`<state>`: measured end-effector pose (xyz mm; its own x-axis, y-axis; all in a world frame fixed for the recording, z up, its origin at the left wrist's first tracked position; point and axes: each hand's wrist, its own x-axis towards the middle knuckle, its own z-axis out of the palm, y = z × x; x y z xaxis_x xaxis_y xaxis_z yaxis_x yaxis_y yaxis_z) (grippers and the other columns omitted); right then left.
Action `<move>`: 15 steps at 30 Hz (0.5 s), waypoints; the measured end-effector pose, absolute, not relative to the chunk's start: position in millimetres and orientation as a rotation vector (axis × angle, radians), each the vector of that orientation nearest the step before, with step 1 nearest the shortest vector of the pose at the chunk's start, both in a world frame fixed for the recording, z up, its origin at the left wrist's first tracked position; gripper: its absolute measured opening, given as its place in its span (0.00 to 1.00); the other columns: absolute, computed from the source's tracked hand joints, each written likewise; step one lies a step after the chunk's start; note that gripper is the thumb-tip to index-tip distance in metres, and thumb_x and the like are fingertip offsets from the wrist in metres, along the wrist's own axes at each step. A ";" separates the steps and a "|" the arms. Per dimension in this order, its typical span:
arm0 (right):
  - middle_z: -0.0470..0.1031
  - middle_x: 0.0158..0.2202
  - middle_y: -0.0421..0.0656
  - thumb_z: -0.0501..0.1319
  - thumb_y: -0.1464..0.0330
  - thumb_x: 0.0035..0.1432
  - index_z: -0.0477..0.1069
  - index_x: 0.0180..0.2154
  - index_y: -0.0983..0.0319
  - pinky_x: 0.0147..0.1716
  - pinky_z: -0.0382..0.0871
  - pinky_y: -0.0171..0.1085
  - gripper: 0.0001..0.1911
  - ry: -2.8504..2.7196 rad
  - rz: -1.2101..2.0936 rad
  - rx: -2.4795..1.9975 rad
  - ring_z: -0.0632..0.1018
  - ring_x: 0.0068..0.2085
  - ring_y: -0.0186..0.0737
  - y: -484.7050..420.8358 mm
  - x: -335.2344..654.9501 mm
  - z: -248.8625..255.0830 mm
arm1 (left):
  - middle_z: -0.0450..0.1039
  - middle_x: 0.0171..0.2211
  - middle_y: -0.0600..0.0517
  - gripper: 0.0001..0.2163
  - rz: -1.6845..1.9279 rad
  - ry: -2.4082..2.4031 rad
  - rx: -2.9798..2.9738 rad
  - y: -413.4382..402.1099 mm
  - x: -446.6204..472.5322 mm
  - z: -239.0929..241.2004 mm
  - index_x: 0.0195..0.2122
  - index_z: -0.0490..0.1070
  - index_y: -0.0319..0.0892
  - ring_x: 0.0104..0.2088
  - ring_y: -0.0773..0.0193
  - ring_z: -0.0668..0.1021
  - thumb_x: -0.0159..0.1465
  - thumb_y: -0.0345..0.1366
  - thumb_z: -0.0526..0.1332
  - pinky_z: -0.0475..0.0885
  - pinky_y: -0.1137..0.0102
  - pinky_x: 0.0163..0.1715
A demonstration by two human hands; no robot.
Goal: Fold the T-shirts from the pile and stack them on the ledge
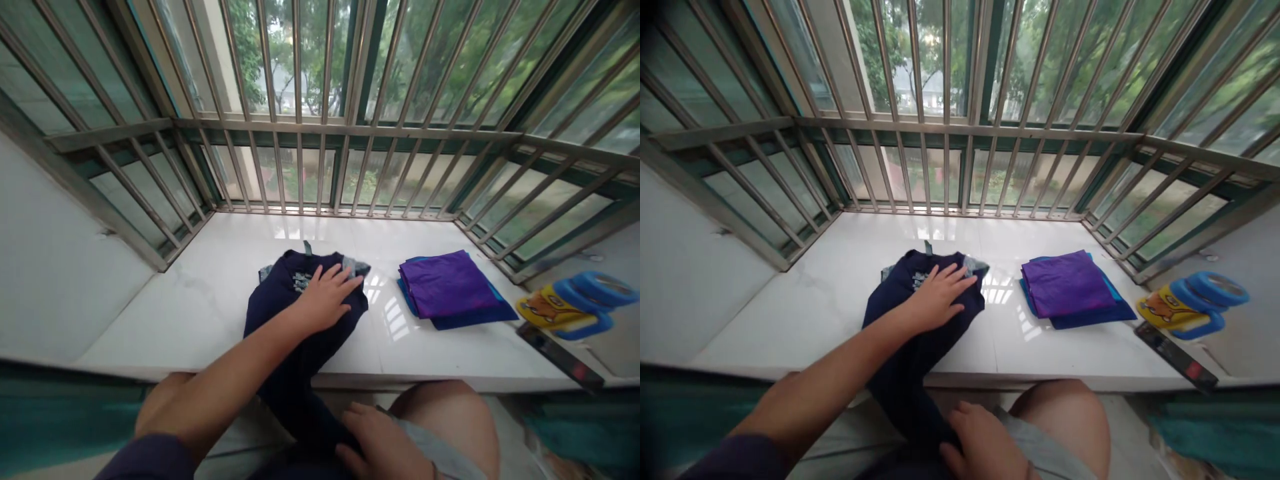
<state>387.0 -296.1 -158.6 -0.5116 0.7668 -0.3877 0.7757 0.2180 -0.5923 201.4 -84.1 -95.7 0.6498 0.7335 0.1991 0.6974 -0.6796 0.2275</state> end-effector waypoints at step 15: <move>0.75 0.64 0.60 0.59 0.63 0.73 0.74 0.62 0.65 0.64 0.67 0.54 0.22 2.479 -0.118 2.352 0.75 0.63 0.60 -173.8 410.2 -212.0 | 0.71 0.71 0.41 0.22 0.502 1.812 2.488 -185.1 75.3 -264.4 0.69 0.73 0.44 0.70 0.44 0.72 0.77 0.42 0.55 0.72 0.47 0.68</move>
